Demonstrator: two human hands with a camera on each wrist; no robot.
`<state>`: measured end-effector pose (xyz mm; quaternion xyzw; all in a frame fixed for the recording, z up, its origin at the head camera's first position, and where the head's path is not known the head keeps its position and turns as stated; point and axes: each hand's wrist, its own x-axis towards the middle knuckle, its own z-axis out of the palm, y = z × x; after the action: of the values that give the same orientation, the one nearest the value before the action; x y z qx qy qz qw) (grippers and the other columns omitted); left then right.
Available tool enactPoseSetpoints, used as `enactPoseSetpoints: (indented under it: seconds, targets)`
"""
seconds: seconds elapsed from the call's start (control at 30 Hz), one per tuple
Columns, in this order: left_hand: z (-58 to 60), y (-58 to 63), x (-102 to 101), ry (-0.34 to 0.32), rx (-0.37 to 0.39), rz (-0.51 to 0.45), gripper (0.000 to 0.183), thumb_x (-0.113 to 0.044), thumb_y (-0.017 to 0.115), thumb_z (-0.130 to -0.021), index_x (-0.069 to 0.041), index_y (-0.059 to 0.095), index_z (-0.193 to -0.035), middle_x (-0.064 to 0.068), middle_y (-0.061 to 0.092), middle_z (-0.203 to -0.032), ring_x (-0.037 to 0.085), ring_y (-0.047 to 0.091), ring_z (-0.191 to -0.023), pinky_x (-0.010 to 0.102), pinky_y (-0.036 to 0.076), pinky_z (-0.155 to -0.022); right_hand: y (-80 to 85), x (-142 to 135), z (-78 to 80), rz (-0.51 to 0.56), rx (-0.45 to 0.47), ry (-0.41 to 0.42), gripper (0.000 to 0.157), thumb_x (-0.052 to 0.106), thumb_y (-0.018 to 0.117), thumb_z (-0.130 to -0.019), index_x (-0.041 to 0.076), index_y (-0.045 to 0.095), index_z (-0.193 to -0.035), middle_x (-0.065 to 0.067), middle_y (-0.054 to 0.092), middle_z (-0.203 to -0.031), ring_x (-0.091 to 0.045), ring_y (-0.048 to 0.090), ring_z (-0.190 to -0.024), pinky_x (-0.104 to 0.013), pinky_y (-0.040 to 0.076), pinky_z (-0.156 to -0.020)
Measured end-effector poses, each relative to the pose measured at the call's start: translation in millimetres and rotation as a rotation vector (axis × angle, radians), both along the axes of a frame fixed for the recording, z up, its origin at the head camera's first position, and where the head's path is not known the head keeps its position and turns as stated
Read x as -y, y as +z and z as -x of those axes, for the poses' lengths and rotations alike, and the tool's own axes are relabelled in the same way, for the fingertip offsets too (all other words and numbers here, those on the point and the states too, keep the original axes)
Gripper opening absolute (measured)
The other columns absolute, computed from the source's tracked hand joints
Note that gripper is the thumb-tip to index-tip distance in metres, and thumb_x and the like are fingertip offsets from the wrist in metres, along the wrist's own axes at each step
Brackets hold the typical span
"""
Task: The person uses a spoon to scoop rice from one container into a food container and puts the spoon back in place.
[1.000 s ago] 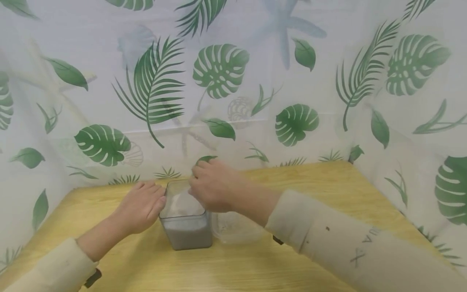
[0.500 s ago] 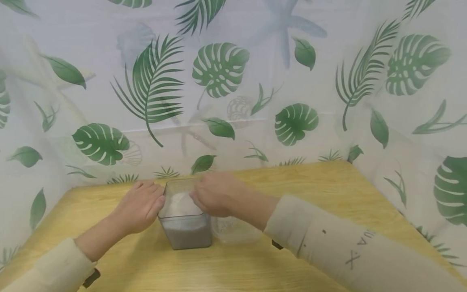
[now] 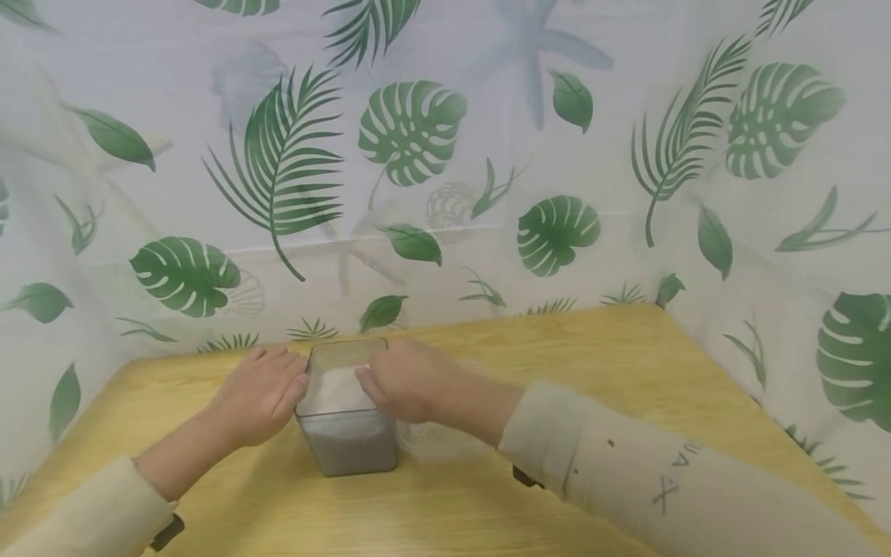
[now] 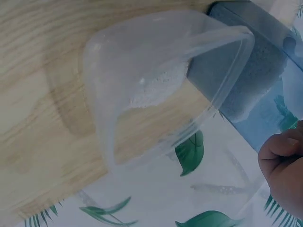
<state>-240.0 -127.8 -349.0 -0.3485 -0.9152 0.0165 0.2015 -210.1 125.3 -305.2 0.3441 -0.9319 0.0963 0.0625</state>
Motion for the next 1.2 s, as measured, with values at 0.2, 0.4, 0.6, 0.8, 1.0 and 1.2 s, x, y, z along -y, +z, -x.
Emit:
enactPoseSetpoints:
  seconds: [0.2, 0.4, 0.6, 0.8, 1.0, 1.2]
  targets:
    - [-0.6, 1.2, -0.7, 0.001, -0.001, -0.005, 0.028, -0.026, 0.036, -0.1, -0.009, 0.055, -0.087, 0.006, 0.058, -0.085, 0.028, 0.054, -0.092, 0.045, 0.039, -0.083, -1.8, -1.3, -0.8, 0.087, 0.053, 0.006, 0.045, 0.029, 0.04, -0.105, 0.018, 0.048, -0.062, 0.007, 0.041, -0.056, -0.009, 0.041, -0.051, -0.027, 0.04, -0.056]
    - [0.2, 2.0, -0.8, -0.007, 0.004, -0.008, 0.027, -0.026, 0.036, -0.1, -0.012, 0.051, -0.083, 0.004, 0.053, -0.081, 0.027, 0.052, -0.089, 0.043, 0.038, -0.081, 5.7, -14.5, 5.0, -0.036, 0.127, 0.164, 0.03, 0.028, 0.044, -0.104, 0.016, 0.048, -0.077, 0.008, 0.041, -0.062, -0.007, 0.039, -0.055, -0.025, 0.036, -0.056]
    - [0.5, 1.9, 0.7, -0.014, -0.009, -0.01, 0.026, -0.025, 0.036, -0.099, -0.013, 0.048, -0.08, 0.003, 0.05, -0.078, 0.026, 0.05, -0.085, 0.042, 0.037, -0.078, 8.1, -22.5, 9.9, -0.179, 0.012, 0.287, 0.021, 0.024, 0.044, -0.106, 0.013, 0.046, -0.088, 0.006, 0.041, -0.067, -0.01, 0.041, -0.061, -0.027, 0.038, -0.06]
    - [-0.6, 2.2, -0.5, -0.015, -0.01, -0.004, 0.027, -0.025, 0.036, -0.099, -0.011, 0.052, -0.083, 0.004, 0.053, -0.08, 0.027, 0.052, -0.087, 0.043, 0.038, -0.08, 2.1, -27.7, 11.1, -0.22, -0.11, 0.28, 0.024, 0.028, 0.042, -0.107, 0.014, 0.044, -0.087, 0.006, 0.041, -0.068, -0.012, 0.041, -0.063, -0.027, 0.038, -0.063]
    - [-0.3, 2.9, -0.8, -0.016, -0.022, 0.005, 0.028, -0.025, 0.036, -0.099, -0.01, 0.054, -0.084, 0.005, 0.055, -0.081, 0.027, 0.053, -0.088, 0.043, 0.039, -0.079, -2.5, -32.4, 8.5, -0.182, -0.135, 0.269, 0.025, 0.028, 0.044, -0.106, 0.014, 0.043, -0.085, 0.006, 0.038, -0.067, -0.01, 0.037, -0.06, -0.025, 0.033, -0.06]
    - [-0.5, 2.8, -0.5, -0.026, -0.036, 0.001, 0.027, -0.025, 0.036, -0.099, -0.011, 0.051, -0.081, 0.004, 0.053, -0.079, 0.027, 0.052, -0.085, 0.042, 0.038, -0.078, -8.8, -38.0, 6.9, -0.106, -0.099, 0.241, 0.024, 0.027, 0.045, -0.106, 0.013, 0.044, -0.086, 0.007, 0.039, -0.067, -0.009, 0.038, -0.061, -0.024, 0.034, -0.059]
